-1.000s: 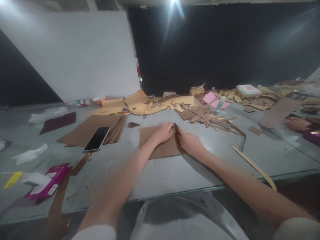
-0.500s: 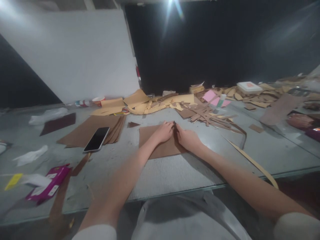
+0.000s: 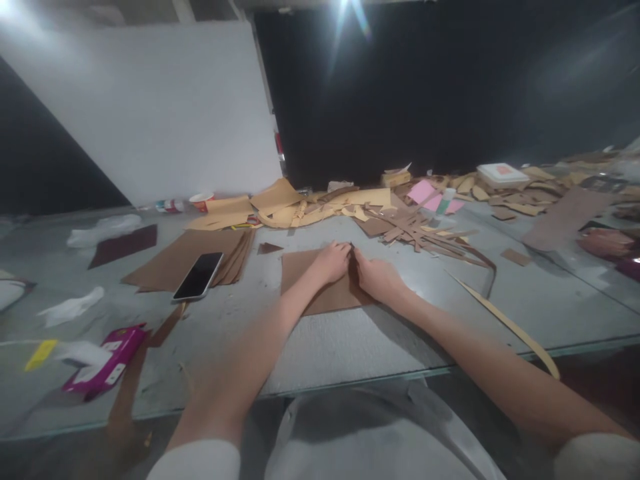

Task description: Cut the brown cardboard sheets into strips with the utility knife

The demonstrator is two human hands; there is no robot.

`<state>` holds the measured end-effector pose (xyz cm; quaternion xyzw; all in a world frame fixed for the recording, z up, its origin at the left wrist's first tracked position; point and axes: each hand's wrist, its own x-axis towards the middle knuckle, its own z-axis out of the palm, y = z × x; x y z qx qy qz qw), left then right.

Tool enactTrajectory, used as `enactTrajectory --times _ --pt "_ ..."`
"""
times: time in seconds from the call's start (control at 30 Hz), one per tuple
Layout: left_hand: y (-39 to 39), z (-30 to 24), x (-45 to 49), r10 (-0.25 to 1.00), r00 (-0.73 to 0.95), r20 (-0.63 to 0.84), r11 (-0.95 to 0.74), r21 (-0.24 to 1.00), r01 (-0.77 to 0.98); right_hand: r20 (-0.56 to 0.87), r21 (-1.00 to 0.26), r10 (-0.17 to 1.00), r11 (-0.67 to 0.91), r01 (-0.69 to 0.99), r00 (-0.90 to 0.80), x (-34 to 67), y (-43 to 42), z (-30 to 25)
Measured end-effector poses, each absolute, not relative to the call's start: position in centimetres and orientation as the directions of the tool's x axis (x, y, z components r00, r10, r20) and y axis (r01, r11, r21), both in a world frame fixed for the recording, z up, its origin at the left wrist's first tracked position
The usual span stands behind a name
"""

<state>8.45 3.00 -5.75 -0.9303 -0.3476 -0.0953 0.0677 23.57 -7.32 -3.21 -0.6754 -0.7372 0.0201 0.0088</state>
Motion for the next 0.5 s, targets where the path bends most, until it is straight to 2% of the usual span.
enactTrajectory --times 0.13,0.5 --pt "3.2 -5.9 8.7 0.618 0.76 0.202 -0.759 -0.098 0.643 -0.013 -0.07 0.995 0.093 0.993 -0.094 23.6 -7.4 -2.9" --pt "3.1 -6.0 8.5 0.61 0.756 0.238 -0.76 -0.093 0.643 -0.018 -0.15 0.993 0.116 0.982 -0.12 24.0 -9.3 -2.0"
